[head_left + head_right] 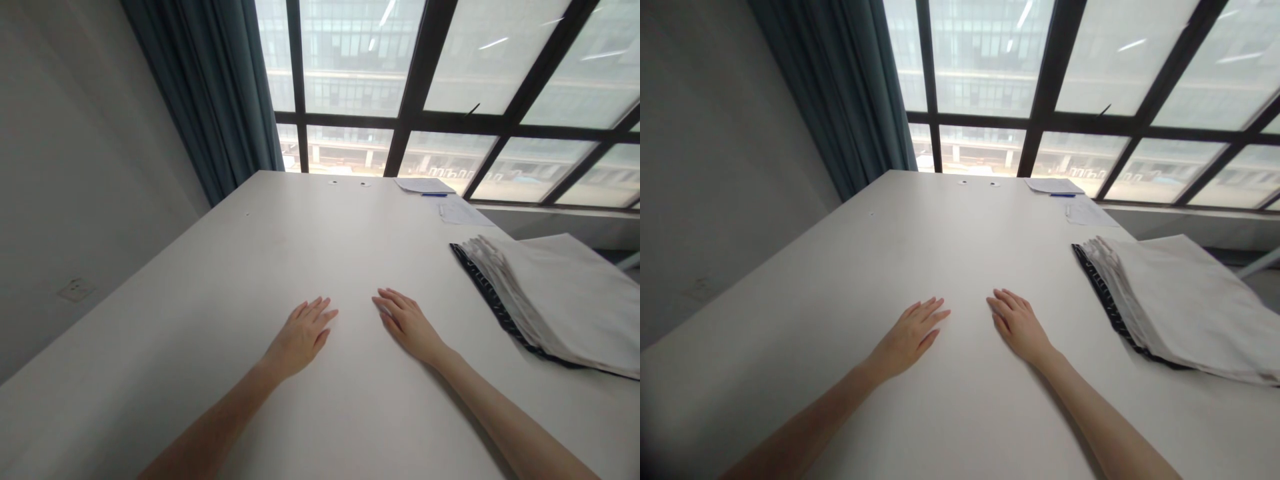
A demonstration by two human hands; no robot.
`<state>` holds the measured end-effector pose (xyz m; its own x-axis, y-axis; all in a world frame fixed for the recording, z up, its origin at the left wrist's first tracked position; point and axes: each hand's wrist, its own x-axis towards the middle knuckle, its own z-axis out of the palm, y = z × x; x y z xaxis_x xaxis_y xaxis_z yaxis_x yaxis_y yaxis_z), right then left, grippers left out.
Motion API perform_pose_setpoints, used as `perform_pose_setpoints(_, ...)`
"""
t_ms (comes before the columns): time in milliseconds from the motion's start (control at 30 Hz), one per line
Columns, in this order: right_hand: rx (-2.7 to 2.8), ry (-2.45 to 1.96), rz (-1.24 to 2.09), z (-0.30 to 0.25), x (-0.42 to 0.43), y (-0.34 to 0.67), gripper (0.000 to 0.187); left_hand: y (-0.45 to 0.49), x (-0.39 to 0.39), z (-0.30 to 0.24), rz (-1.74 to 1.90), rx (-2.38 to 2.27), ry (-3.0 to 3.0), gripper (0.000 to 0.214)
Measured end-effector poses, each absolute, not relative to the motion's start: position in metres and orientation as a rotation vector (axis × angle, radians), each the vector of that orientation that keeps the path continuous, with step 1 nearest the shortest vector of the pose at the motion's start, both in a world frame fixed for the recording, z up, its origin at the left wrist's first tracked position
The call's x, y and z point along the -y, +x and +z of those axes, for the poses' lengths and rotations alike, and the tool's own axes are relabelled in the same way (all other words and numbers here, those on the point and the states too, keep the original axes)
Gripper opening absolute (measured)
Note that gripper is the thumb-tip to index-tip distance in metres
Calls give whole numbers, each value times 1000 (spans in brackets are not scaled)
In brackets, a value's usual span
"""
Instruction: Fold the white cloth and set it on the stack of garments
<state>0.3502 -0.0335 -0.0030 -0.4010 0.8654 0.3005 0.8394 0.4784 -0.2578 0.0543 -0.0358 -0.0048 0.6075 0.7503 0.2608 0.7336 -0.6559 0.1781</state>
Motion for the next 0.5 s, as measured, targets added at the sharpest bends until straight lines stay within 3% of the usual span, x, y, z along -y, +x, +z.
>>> perform_pose_setpoints(267,2247,-1384,256,16,24,374,41,54,36,-4,492,-1272,2756,40)
perform_pose_setpoints(400,2007,-1613,-222,52,12,442,46,57,38,-2,468,-1298,2778,41)
perform_pose_setpoints(500,1716,-2051,-606,64,8,508,58,59,39,-2,431,-1319,2804,42)
